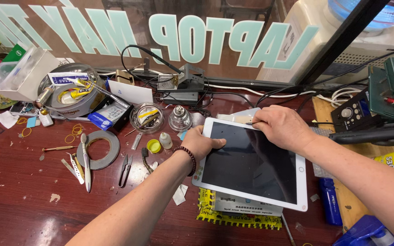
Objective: The person works on a white tablet at a repair bench, using a small black pry tool to work along the top edge of the screen while holding the device steady with the other hand. They repeatedly reposition and rotate the tablet to reach different edges, continuing the edge work throughout the clip.
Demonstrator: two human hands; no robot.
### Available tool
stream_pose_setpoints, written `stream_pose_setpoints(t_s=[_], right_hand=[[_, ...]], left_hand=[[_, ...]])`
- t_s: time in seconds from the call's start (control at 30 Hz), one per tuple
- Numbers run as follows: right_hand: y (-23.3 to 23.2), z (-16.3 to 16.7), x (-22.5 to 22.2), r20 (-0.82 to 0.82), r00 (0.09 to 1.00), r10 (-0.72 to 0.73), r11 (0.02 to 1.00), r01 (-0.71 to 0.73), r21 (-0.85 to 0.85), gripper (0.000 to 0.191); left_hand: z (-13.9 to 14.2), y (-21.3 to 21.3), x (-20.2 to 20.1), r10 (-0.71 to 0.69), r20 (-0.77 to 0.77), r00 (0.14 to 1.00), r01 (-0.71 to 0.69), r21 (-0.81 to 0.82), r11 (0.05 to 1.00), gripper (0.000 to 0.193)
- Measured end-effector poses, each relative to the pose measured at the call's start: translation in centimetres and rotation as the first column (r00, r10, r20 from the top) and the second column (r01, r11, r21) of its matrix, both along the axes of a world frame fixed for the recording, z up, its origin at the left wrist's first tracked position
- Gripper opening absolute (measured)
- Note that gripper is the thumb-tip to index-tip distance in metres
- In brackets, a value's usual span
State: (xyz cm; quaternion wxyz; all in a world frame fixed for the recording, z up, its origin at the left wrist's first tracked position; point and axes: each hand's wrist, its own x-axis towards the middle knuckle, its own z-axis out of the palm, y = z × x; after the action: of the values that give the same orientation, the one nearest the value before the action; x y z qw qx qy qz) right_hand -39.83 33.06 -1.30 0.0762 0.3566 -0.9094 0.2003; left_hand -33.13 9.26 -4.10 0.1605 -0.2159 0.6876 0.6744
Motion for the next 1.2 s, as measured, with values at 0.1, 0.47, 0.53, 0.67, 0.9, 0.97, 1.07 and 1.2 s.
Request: stream_pose_setpoints(t_s=[0.1, 0.47, 0.53, 0.67, 0.9, 0.97, 1.07, 1.2], right_hand=[[1.4, 0.1, 0.3, 0.018, 1.000, -0.019, 1.000, 0.019, 0.018, 0.011], [5.6, -0.4, 0.6, -0.016, 1.000, -0.016, 0.999, 0.016, 0.041, 0.011], [6.2, -0.6, 0.5, -0.033, 0.999, -0.016, 0.998, 0.018, 0.055, 0.010], [7.2, -0.7, 0.5, -0.010, 1.000, -0.028, 0.997, 0.029, 0.066, 0.011], [8.1, -0.6, 0.4, -0.011, 0.999, -0.034, 0.998, 0.034, 0.049, 0.010], [8.4, -0.5, 0.7, 0.002, 0.999, -0.042, 0.996, 0.042, 0.078, 0.011], [8.5, -0.4, 0.7, -0.031, 0.999, -0.011, 0.997, 0.013, 0.079, 0.011], [8.7, -0.5, 0.9, -0.025, 1.000, -0.011, 0.997, 0.012, 0.071, 0.012]], left_hand=[[-0.1, 0.1, 0.0, -0.011, 0.000, 1.000, 0.011, -0.018, 1.000, 0.034], [-0.7, 0.4, -0.1, -0.012, -0.009, 1.000, 0.012, 0.023, 1.000, 0.033], [-0.7, 0.1, -0.1, -0.017, -0.016, 1.000, 0.017, 0.009, 1.000, 0.033], [-0.6, 0.4, -0.1, -0.008, -0.002, 1.000, 0.008, 0.010, 1.000, 0.035], [0.6, 0.7, 0.1, -0.034, 0.039, 0.999, 0.037, -0.069, 0.997, 0.037], [0.8, 0.9, 0.1, -0.028, 0.036, 0.999, 0.029, -0.026, 0.999, 0.037], [0.9, 0.8, 0.1, -0.017, 0.037, 0.999, 0.018, -0.009, 1.000, 0.037], [0.6, 1.1, 0.1, -0.004, 0.022, 1.000, 0.004, 0.009, 1.000, 0.036]])
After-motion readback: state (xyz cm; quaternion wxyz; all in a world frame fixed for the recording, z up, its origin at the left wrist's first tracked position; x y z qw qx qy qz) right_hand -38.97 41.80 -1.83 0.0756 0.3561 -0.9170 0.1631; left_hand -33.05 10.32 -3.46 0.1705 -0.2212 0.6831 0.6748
